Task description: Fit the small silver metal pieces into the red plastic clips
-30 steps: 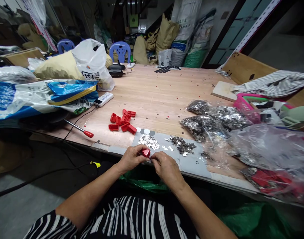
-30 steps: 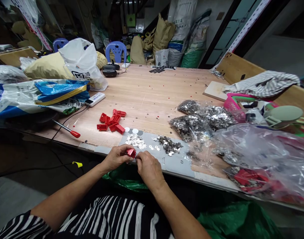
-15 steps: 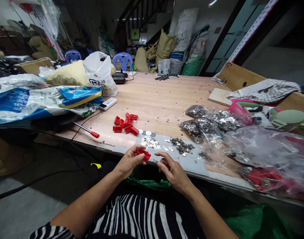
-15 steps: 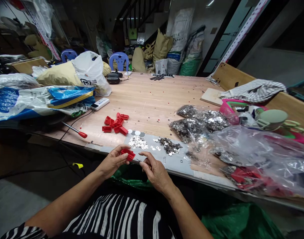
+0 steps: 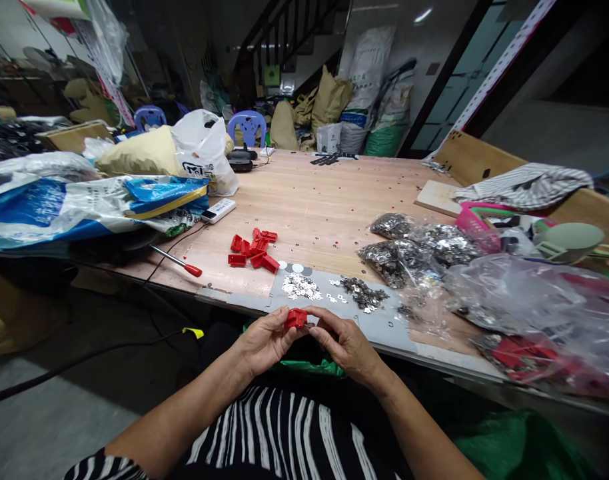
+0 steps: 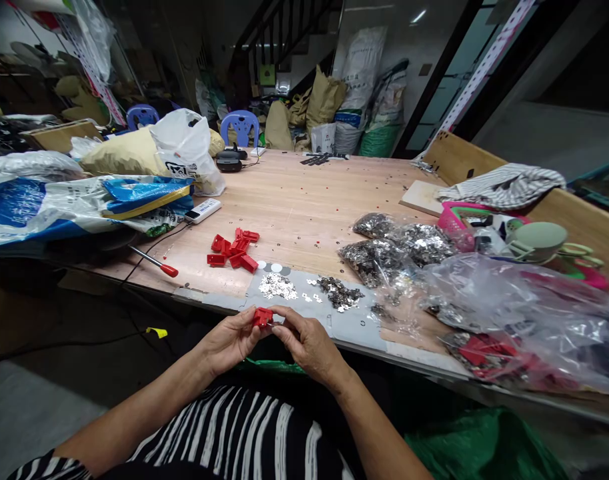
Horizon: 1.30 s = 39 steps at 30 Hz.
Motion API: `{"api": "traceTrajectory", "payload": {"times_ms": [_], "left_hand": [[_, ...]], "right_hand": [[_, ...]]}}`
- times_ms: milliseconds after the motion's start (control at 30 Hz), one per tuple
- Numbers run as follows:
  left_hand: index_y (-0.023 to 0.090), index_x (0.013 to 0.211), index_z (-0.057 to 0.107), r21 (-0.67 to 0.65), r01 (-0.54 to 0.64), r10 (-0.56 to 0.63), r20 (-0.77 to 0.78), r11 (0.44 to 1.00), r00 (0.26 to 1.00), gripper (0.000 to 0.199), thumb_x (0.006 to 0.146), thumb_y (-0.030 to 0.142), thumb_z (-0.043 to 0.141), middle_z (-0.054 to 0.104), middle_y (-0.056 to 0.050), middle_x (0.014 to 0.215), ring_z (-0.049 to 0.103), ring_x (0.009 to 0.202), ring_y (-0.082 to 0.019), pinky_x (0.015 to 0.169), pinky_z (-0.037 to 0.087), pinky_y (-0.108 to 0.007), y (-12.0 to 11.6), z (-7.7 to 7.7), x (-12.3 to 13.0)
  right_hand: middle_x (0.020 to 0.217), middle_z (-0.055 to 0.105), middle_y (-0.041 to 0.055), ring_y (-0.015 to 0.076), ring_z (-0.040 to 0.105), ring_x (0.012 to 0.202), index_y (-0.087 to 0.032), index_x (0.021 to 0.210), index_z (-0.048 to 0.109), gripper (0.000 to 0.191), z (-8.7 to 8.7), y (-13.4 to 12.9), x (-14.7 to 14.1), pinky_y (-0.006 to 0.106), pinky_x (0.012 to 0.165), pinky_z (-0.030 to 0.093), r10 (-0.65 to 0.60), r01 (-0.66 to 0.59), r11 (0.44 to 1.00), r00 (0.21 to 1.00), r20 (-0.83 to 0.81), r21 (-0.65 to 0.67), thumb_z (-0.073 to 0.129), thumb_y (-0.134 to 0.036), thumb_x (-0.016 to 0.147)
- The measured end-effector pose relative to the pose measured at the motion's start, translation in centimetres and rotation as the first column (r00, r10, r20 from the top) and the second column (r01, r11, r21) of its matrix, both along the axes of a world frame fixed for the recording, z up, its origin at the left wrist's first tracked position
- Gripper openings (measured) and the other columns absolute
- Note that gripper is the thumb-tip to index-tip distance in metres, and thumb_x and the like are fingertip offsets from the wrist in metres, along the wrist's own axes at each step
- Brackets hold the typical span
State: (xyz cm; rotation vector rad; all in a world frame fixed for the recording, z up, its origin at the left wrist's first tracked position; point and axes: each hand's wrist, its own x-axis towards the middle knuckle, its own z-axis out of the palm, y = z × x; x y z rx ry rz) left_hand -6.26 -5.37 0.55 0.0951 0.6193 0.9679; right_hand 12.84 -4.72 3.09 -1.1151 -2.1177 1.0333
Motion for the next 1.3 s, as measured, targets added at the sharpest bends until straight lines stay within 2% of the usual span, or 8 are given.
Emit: {"api": "traceTrajectory", "payload": {"times_ms": [233,467,600,833,967,1133,1233,1300], "left_hand": [[0.008,0.088,0.063,0.031,0.062,-0.062,0.005,0.998,0.998,0.01,0.083,0.016,0.064,0.068,-0.012,0.094,0.068,0.093,-0.02,0.065,0.057,-0.014,-0.3,-0.4,0.5],[0.01,0.082,0.062,0.027,0.06,-0.06,-0.02,0.998,0.998,0.016,0.075,0.019,0.073,0.068,-0.01,0.093,0.069,0.094,-0.022,0.068,0.055,-0.016,-0.4,-1.3,1.1],[0.012,0.077,0.062,0.089,0.085,-0.064,-0.215,0.992,0.975,0.021,0.071,0.026,0.077,0.067,-0.007,0.087,0.068,0.089,-0.021,0.076,0.054,-0.022,-0.8,-1.9,1.2],[0.017,0.099,0.068,0.243,0.372,-0.116,-0.681,0.896,0.723,0.035,0.067,0.029,0.077,0.065,-0.009,0.111,0.056,0.109,-0.023,0.092,0.043,-0.034,-1.3,-3.2,0.7],[0.017,0.097,0.068,0.276,0.434,-0.117,-0.718,0.857,0.686,0.034,0.068,0.032,0.075,0.067,-0.009,0.103,0.059,0.103,-0.022,0.088,0.044,-0.034,-0.9,-3.0,0.4],[0.015,0.098,0.064,0.357,0.429,-0.051,-0.717,0.83,0.696,0.038,0.07,0.039,0.072,0.066,-0.007,0.091,0.064,0.08,-0.019,0.061,0.048,-0.026,1.5,-1.6,-1.0],[0.016,0.101,0.063,0.48,0.379,0.232,-0.809,0.791,0.541,0.03,0.077,0.034,0.065,0.066,-0.005,0.086,0.064,0.078,-0.018,0.058,0.049,-0.026,4.2,-0.9,-2.6],[0.019,0.104,0.064,0.574,0.397,0.531,-0.817,0.716,0.223,0.025,0.08,0.024,0.06,0.067,-0.006,0.093,0.063,0.086,-0.019,0.073,0.052,-0.032,6.2,-0.7,-3.8]], "right_hand": [[0.083,0.068,0.0044,0.0162,0.061,0.071,-0.021,0.103,0.067,0.031,-0.4,0.3,0.0,0.026,0.069,0.047,-0.07,0.076,0.993,0.994,-0.079,0.086,0.042,-0.038,0.094],[0.068,0.063,0.0005,0.0138,0.055,0.058,-0.021,0.106,0.067,0.038,-1.6,0.5,0.6,0.024,0.056,0.043,-0.087,0.083,0.995,0.993,-0.074,-0.047,0.04,-0.044,0.094],[0.061,0.06,-0.0013,0.0136,0.053,0.053,-0.021,0.107,0.067,0.04,-2.1,0.7,1.7,0.025,0.055,0.042,-0.182,0.182,0.982,0.983,0.011,-0.042,0.038,-0.045,0.094],[0.101,0.07,0.0066,0.0222,0.065,0.089,-0.022,0.105,0.062,0.024,-3.3,2.7,4.5,0.031,0.075,0.047,-0.501,0.464,0.865,0.815,0.292,0.188,0.048,-0.034,0.09],[0.108,0.067,0.0085,0.0241,0.064,0.094,-0.02,0.109,0.062,0.024,-3.9,4.0,4.5,0.034,0.078,0.046,-0.55,0.445,0.835,0.706,0.447,0.325,0.048,-0.027,0.09],[0.109,0.067,0.0044,0.0207,0.065,0.087,-0.022,0.107,0.063,0.021,-3.8,5.1,3.5,0.029,0.07,0.046,-0.583,0.431,0.813,0.62,0.526,0.392,0.05,-0.026,0.091],[0.105,0.067,0.0026,0.0198,0.065,0.085,-0.023,0.099,0.064,0.017,-3.7,5.5,3.4,0.028,0.066,0.045,-0.57,0.411,0.821,0.612,0.547,0.396,0.05,-0.027,0.091],[0.104,0.067,0.003,0.0196,0.064,0.085,-0.023,0.098,0.063,0.016,-3.8,5.7,3.5,0.028,0.065,0.044,-0.574,0.4,0.818,0.615,0.54,0.413,0.049,-0.027,0.091]]}}
